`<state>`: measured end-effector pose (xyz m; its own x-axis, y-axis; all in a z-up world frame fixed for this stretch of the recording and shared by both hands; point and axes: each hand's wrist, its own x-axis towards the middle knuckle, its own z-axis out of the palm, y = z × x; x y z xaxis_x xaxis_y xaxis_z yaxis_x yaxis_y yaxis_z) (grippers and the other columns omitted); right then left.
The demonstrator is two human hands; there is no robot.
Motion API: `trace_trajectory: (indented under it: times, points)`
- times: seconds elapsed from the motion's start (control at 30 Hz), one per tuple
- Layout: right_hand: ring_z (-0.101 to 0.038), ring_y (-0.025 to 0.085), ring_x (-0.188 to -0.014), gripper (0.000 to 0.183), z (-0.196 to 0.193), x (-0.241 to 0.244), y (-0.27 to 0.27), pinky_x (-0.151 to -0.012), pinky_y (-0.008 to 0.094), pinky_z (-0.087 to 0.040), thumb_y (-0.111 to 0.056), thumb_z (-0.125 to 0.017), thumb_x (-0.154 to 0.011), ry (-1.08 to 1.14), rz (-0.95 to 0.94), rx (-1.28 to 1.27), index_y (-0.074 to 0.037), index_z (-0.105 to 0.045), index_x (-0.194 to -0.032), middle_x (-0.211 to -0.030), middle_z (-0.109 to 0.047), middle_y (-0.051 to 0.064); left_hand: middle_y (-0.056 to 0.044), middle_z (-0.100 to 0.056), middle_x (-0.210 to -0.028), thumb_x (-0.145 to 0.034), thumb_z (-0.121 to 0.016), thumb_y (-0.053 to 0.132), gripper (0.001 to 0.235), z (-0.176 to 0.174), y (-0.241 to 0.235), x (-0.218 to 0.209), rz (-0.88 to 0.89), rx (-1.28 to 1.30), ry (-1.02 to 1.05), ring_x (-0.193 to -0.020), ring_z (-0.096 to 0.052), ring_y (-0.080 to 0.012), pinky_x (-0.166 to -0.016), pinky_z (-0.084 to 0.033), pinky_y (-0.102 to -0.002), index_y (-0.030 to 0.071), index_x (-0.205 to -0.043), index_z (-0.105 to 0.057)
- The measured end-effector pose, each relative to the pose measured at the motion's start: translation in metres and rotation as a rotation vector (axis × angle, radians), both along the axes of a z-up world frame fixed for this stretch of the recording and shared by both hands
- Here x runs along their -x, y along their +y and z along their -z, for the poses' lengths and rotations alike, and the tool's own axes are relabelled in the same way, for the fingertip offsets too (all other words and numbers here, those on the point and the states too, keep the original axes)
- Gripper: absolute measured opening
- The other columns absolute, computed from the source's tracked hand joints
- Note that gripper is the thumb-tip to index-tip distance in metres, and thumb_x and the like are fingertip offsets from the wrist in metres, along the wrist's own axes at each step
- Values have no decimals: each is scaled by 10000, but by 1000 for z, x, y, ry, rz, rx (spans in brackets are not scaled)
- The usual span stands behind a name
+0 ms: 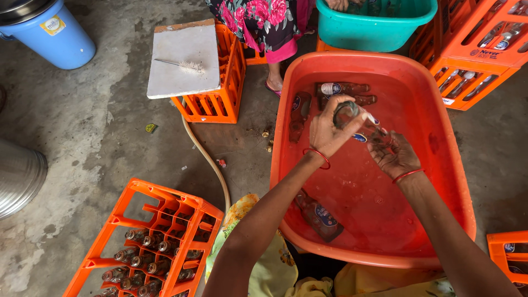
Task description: The person washes glass bottles by hand in a red tub of water. They repeatedly fill each bottle with water, shake it, and rinse it before placing it into an orange crate. The process is repeated for multiple bottles.
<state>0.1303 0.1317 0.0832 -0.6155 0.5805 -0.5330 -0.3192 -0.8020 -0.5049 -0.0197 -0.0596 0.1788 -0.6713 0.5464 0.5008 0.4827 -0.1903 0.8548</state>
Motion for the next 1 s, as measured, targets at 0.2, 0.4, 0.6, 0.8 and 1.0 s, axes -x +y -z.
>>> trace_trajectory:
  times: [0.2, 0.4, 0.6, 0.8, 1.0]
  points:
    - [-692, 285, -1101, 212, -1, -1, -4, -977, 414, -608, -216, -727, -960, -43, -2, -17, -110, -615, -1105, -1203, -650, 160, -35, -780, -997, -900, -766, 464, 475, 9, 5, 3, -65, -70, -7, -922, -786, -182, -783, -641, -323, 130, -1214, -644]
    - [-678, 275, -1079, 250, 7, 1, 2, -958, 413, -610, -228, -738, -952, -35, -7, -14, -96, -624, -1131, -1184, -643, 152, -28, -780, -949, -873, -763, 445, 478, 3, 4, 0, -23, 6, 0, -870, -788, -177, -721, -629, -317, 144, -1225, -647]
    - [-676, 296, -1088, 284, 10, -1, 4, -982, 438, -597, -209, -736, -941, -35, 37, 40, -88, -598, -1158, -1185, -627, 159, -37, -785, -952, -873, -779, 426, 457, -4, 1, -5, -22, -29, 63, -875, -791, -185, -726, -624, -327, 151, -1214, -645]
    - [-674, 300, -1069, 323, 17, -1, 2, -968, 460, -580, -200, -739, -895, -34, -32, 26, -75, -593, -1155, -1190, -623, 146, -45, -783, -981, -865, -788, 466, 478, -3, 3, -5, -36, -12, 119, -899, -791, -199, -735, -629, -341, 157, -1198, -641]
    - [-684, 287, -1101, 321, 19, -3, 12, -996, 451, -610, -190, -767, -925, -30, 52, 72, -71, -569, -1148, -1189, -622, 156, -54, -778, -936, -900, -698, 537, 515, 6, 8, 1, 1, 61, 89, -789, -784, -192, -648, -612, -345, 165, -1244, -605]
